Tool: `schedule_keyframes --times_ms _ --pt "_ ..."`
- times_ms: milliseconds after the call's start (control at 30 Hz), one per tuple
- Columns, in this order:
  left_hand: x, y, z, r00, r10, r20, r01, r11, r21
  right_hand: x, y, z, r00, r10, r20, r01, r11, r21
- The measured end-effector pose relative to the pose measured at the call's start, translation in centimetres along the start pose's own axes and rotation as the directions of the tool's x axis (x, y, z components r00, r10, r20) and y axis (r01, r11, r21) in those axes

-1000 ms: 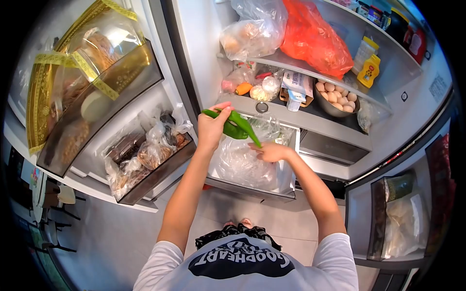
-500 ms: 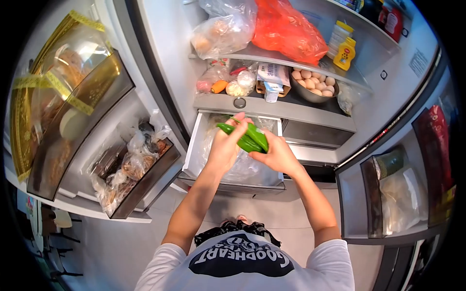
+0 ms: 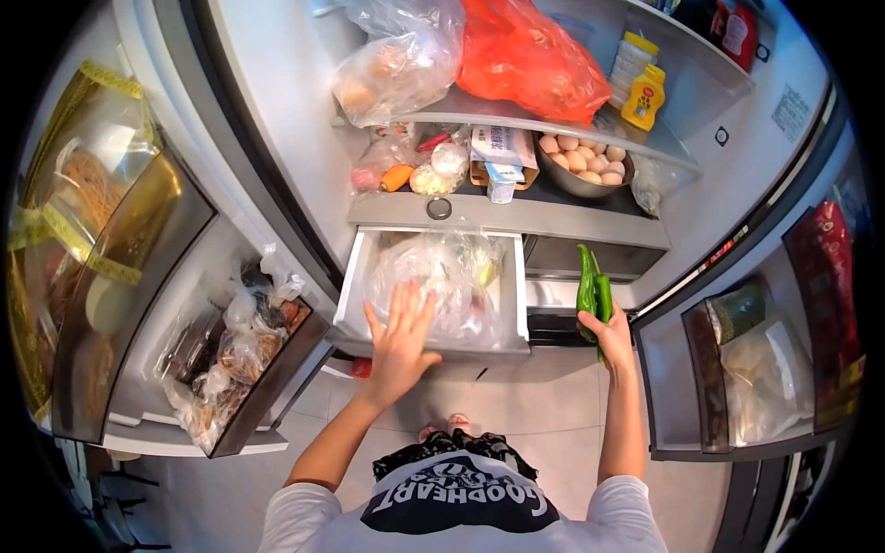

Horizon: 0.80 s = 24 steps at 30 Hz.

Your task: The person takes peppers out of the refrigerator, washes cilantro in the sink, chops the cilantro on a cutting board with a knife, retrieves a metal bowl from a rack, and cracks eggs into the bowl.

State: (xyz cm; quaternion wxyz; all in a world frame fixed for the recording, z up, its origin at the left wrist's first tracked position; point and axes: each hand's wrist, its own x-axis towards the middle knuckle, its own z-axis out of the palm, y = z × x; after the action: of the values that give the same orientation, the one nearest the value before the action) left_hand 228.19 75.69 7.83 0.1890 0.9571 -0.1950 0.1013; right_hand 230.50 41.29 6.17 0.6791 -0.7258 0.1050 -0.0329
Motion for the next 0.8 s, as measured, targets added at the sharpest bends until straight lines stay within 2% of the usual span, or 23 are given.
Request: schedule_keyframes --times_ms 167,200,233,367,500,567,633,700,767,800 --pt "5.2 -2.6 2.7 0.978 -0.155 -0.142 0.171 0.979 0.108 -1.8 4.4 -2.5 0.995 0.069 -0.073 -0.065 0.996 0.061" --pt "6.3 -2.6 2.8 0.969 -0.174 -0.177 0.194 0.975 0.104 -2.8 4.5 -2.9 0.988 0.132 -0.084 -0.124 0.988 0.093" --pt "7.4 -2.7 3.0 0.958 -0.193 -0.212 0.217 0.971 0.099 -3.7 5.6 -3.2 0.985 0.095 -0.146 -0.076 0.989 0.126" --pt "11.3 -4.4 5.5 0.899 -0.249 -0.359 0.315 0.939 0.137 -8.2 10.9 -7.1 0.943 0.269 -0.197 -0.232 0.954 0.19" --pt "14.4 -5.4 8.1 0.822 -0.238 -0.517 0.333 0.938 0.098 -14.3 16.0 -10.8 0.893 0.364 -0.263 -0.292 0.915 0.277" --pt "15.3 -5.2 8.3 0.81 -0.252 -0.529 0.339 0.938 0.072 -17.3 18.1 -12.6 0.867 0.429 -0.252 -0.346 0.884 0.316" --pt "15.2 -4.7 8.0 0.808 -0.304 -0.505 0.372 0.927 0.036 -20.5 21.6 -14.4 0.78 0.56 -0.28 -0.448 0.812 0.374" --pt "13.6 -5.0 8.9 0.818 -0.237 -0.524 0.28 0.96 0.005 -23.8 25.1 -16.2 0.679 0.68 -0.279 -0.535 0.717 0.447" --pt "10.9 -5.0 9.3 0.844 -0.153 -0.513 0.154 0.987 -0.041 -27.2 30.6 -19.8 0.56 0.817 -0.139 -0.533 0.484 0.694" --pt "8.5 -4.9 9.5 0.866 -0.1 -0.49 0.075 0.995 -0.069 -29.0 32.3 -21.2 0.592 0.782 -0.195 -0.422 0.506 0.752"
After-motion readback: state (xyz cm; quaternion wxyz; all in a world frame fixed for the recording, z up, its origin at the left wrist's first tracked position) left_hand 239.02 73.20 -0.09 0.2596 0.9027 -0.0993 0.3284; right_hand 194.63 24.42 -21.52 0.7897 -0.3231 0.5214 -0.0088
